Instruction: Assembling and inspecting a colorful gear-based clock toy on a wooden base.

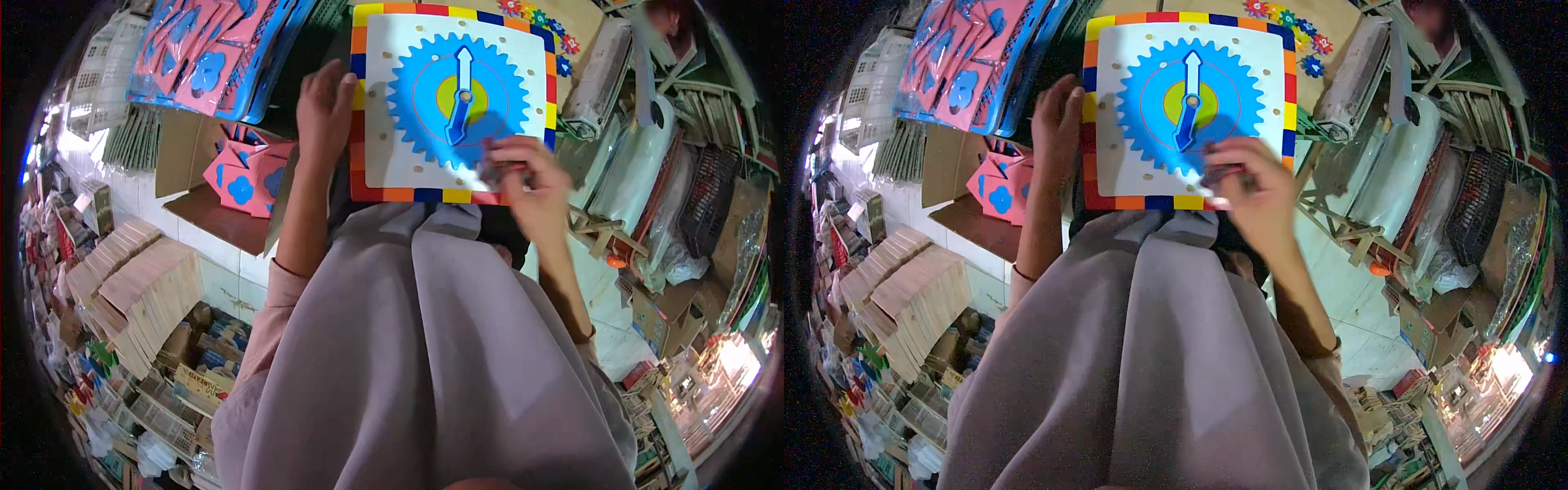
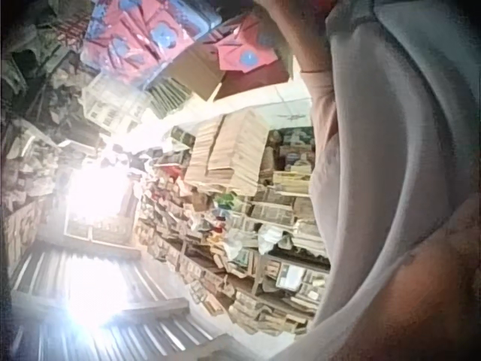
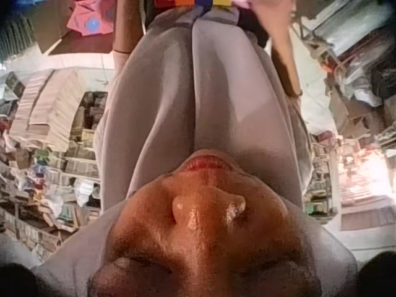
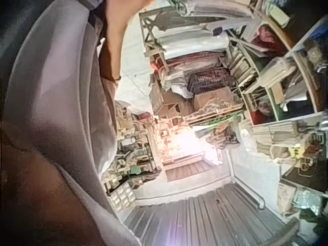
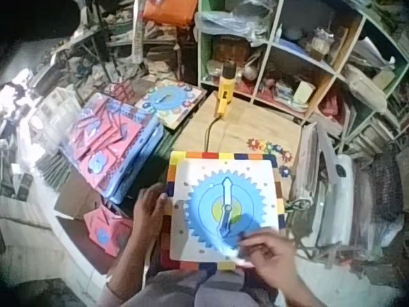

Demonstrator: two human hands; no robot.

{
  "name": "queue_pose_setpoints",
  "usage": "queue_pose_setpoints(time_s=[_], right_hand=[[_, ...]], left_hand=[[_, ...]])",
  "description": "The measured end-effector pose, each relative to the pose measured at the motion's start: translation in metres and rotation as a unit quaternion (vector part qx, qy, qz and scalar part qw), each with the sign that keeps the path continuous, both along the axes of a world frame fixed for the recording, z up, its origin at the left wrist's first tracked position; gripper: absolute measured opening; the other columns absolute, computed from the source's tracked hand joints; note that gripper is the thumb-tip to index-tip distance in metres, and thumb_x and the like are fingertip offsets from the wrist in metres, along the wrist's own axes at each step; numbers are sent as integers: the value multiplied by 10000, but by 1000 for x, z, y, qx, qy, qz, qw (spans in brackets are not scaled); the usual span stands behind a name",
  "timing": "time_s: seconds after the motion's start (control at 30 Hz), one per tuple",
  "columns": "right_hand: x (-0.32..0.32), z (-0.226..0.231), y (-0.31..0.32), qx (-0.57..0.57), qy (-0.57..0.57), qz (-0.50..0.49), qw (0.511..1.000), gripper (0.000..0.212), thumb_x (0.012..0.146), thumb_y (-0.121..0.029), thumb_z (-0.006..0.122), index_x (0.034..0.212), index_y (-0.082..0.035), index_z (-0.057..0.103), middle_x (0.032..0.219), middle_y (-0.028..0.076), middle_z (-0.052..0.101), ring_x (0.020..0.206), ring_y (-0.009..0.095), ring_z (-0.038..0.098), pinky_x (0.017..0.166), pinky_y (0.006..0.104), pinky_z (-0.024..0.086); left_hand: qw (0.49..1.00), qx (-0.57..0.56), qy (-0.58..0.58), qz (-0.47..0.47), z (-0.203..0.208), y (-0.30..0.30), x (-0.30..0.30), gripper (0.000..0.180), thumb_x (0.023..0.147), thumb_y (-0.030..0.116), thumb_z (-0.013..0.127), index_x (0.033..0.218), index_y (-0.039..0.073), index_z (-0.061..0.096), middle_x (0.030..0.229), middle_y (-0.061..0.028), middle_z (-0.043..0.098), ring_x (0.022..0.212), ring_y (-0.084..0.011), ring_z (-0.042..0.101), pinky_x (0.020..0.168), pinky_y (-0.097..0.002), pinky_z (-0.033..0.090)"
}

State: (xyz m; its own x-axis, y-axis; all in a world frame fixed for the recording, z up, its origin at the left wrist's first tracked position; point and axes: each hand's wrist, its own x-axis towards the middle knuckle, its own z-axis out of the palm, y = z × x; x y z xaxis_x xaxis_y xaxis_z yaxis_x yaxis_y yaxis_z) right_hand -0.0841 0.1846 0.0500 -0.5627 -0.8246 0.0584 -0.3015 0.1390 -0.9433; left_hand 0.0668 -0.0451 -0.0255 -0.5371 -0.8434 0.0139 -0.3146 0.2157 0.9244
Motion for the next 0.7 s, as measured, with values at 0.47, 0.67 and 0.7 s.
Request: queue_pose_setpoints(time_s=[0.47,0.67,0.7], right_hand=[[4,-20,31,107,236,258,931,362,688,70,548,1028,-10,641,1092,122,611,1085,276,550,922,354,451],[-59,-2,45,125,267,-23,955,358,678,125,567,991,-27,655,1031,126,638,959,283,614,823,342,492],[-71,-3,44,118,269,-70,953,339,698,119,575,994,-28,655,1021,134,640,936,282,622,804,330,496]], left_hand=[[965,-219,-59,-131,33,40,26,184,668,137,742,848,140,708,1012,-43,581,1026,-269,464,890,-410,375],[924,-234,-107,-283,31,62,25,230,642,221,755,865,171,725,1089,-15,541,1075,-284,424,900,-440,326],[922,-241,-112,-281,34,62,23,223,634,215,752,850,167,725,1084,-12,544,1069,-284,428,892,-438,325]])
